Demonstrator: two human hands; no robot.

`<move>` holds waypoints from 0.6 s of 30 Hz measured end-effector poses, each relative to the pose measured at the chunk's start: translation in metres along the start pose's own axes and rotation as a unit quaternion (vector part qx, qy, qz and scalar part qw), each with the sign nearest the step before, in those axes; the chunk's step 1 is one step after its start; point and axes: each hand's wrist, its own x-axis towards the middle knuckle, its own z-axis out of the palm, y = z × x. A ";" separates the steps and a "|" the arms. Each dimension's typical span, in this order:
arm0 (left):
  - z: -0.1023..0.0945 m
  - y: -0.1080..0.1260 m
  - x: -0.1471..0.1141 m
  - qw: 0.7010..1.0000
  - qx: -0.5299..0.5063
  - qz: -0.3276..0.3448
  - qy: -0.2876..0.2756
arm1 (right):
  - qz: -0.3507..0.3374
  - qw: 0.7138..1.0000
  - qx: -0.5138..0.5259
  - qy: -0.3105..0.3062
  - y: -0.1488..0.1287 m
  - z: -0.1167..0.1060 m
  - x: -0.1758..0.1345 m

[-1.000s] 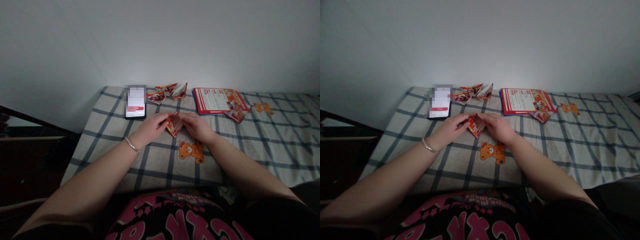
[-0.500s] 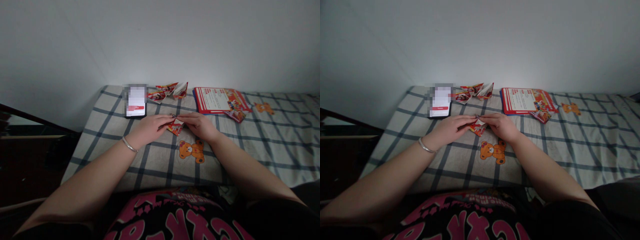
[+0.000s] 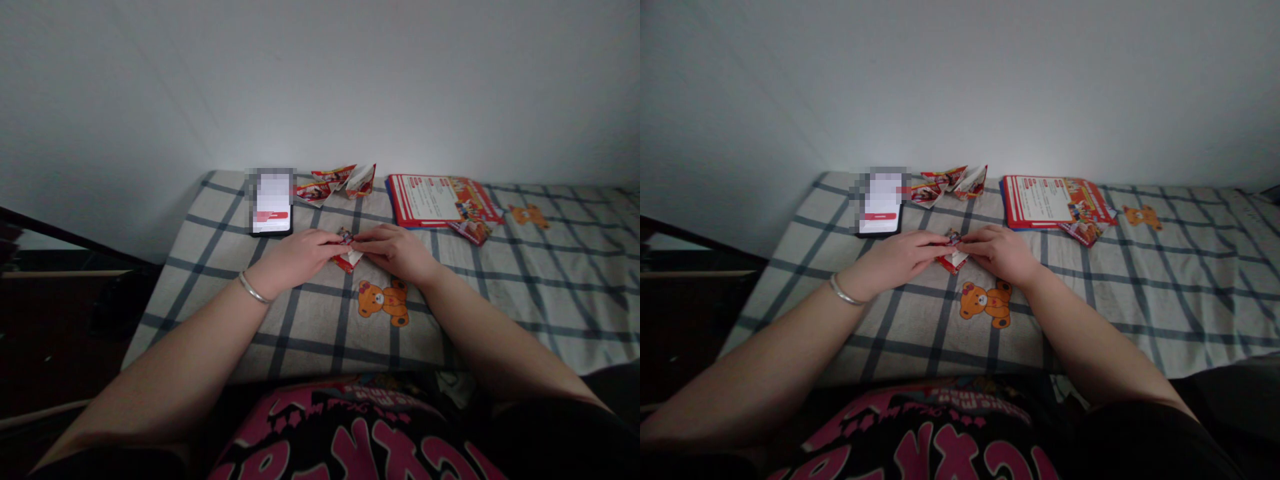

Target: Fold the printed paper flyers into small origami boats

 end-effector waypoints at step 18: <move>0.000 0.008 -0.001 1.000 0.024 -0.003 -0.010 | 0.022 0.999 0.036 -0.005 0.002 0.005 0.000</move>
